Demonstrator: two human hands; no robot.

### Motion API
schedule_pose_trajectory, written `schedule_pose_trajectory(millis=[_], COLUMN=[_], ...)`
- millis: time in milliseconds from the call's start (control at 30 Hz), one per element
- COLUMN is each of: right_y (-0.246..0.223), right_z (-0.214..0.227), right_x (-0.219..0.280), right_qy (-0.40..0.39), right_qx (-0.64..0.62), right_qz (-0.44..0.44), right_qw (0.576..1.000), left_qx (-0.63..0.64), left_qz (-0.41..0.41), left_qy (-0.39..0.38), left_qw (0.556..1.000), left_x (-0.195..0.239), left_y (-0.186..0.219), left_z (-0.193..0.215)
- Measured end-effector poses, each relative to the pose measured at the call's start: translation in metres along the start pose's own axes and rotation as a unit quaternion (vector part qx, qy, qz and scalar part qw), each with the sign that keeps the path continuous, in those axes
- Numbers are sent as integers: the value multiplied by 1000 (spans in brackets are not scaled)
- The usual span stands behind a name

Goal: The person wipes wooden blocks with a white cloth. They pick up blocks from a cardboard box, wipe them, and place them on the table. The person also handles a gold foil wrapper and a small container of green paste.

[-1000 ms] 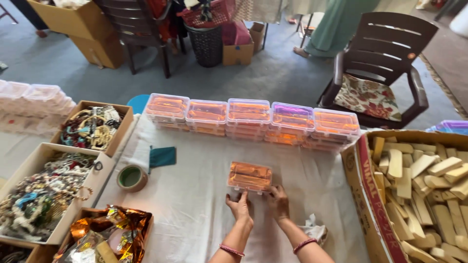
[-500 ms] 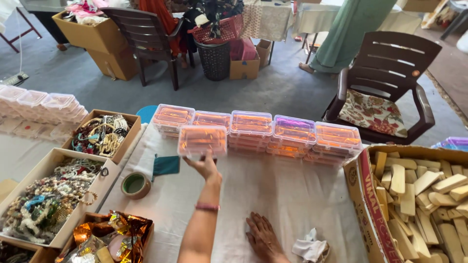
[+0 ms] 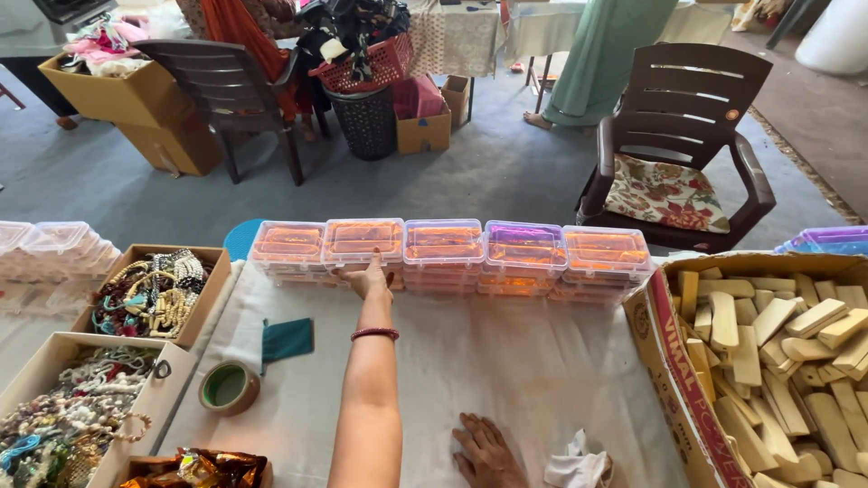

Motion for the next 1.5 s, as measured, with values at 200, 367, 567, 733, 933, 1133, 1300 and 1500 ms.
schedule_pose_trajectory(millis=[200, 367, 567, 733, 933, 1133, 1300, 1500], right_y=[-14, -19, -13, 21, 108, 341, 339, 347], right_z=[18, 17, 49, 152, 421, 450, 411, 440], right_x=[-3, -6, 17, 62, 66, 154, 145, 83], right_qy=[36, 35, 47, -42, 294, 288, 220, 314], right_qx=[9, 19, 33, 49, 121, 283, 111, 298], right_qz=[20, 13, -16, 63, -58, -424, -500, -352], right_qw=[999, 999, 998, 996, 946, 811, 830, 830], left_qx=[-26, -33, -164, -307, -316, -362, -333, -301], left_qz=[-141, 105, -80, -378, -582, -546, -604, -631], left_qy=[-58, -214, -408, -442, -365, -341, -292, -272], left_qw=[988, 971, 895, 753, 654, 674, 663, 662], left_x=[24, 127, 206, 272, 325, 307, 281, 265], left_y=[-50, -192, -208, -149, -117, -143, -191, -211], left_z=[-3, 90, 203, 285, 314, 312, 319, 320])
Point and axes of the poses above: each hand's wrist, its own x-axis away from the middle knuckle, its own z-axis out of the back of the hand, y = z × x, the point moved 8 cm from there along -x, towards the middle knuckle, and after that the axes turned 11 degrees about y, right-handed, at the moved point
